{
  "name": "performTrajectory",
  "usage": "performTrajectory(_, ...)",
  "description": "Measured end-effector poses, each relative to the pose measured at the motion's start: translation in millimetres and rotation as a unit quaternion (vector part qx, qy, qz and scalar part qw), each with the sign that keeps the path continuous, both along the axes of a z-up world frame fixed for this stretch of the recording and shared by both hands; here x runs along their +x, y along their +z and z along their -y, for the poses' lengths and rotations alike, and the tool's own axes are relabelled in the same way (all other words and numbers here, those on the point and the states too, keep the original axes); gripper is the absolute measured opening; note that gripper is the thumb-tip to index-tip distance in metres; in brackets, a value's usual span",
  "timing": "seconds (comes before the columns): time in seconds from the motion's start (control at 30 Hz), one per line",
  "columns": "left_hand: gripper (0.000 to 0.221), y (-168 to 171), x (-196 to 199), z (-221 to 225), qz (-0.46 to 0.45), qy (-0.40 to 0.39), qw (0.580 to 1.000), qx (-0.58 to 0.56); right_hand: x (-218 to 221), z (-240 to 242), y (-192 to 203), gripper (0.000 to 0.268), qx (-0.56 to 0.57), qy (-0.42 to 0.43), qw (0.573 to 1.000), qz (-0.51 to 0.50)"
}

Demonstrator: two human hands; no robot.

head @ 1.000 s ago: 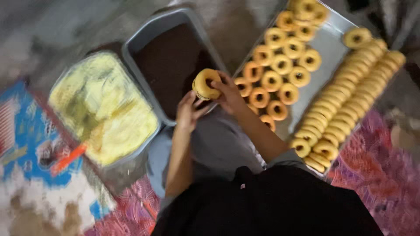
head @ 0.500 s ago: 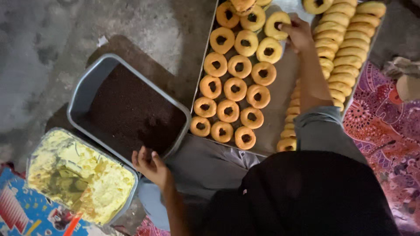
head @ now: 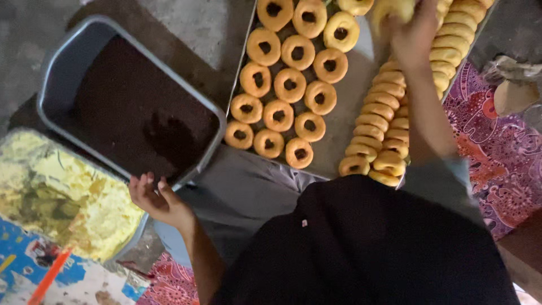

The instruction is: The person repeatedly picks up ring-shaped donuts, scoops a yellow paste into the center hole using a small orange spatula, and places the filled donuts onto a metal tray. The process is repeated for multiple donuts throughout the clip.

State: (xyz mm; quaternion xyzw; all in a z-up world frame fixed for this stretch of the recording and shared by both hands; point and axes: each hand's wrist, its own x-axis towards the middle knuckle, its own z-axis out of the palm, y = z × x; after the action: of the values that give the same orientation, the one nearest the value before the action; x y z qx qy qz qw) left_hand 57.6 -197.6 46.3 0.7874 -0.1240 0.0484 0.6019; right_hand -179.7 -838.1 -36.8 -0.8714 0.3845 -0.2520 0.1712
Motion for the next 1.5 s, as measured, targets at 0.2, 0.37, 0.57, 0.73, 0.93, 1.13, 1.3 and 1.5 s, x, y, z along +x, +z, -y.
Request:
performTrajectory(0.2,0.045,30.9,-32.3,-2.6,-0.03,-0.035,0.996,-0.08,-96.8,-216.6,96.6,0.033,0.284,0.185,0.939,-0.066)
performTrajectory(0.37,0.029,20.4,-71.2,3.3,0.024,-0.093,0.993,-0.073,-133.2,-332.5,96.1,0.032,0.081,0.138,0.958,-0.238)
performTrajectory(0.57,0.022,20.4,-166.8,-8.7,-0.076,-0.162,0.98,-0.085,-105.8,-347.3,139.4,0.032,0.142,0.127,0.94,-0.283)
performTrajectory(0.73,0.061,28.9,-208.9,-0.6,-0.653,-0.221,0.625,-0.366,-31.1,-456.9,173.0,0.037,-0.02,0.278,0.96,0.03)
performTrajectory(0.93,0.031,30.7,-154.4,-78.9,-0.363,-0.051,0.762,-0.534,57.2,-577.1,207.6,0.038,0.291,0.505,0.805,0.113)
performTrajectory(1.13,0.028,37.3,-129.6,-156.6,-0.219,0.079,0.715,-0.66,128.9,-675.7,178.9,0.031,0.119,0.53,0.833,0.105)
performTrajectory(1.3,0.035,14.5,-105.0,-212.1,-0.141,0.248,0.79,-0.542,175.1,-728.0,147.8,0.041,0.294,0.65,0.7,-0.007)
performTrajectory(1.5,0.048,-26.0,-69.9,-238.0,-0.247,0.242,0.66,-0.667,333.6,-735.4,108.2,0.031,0.066,0.707,0.703,0.052)
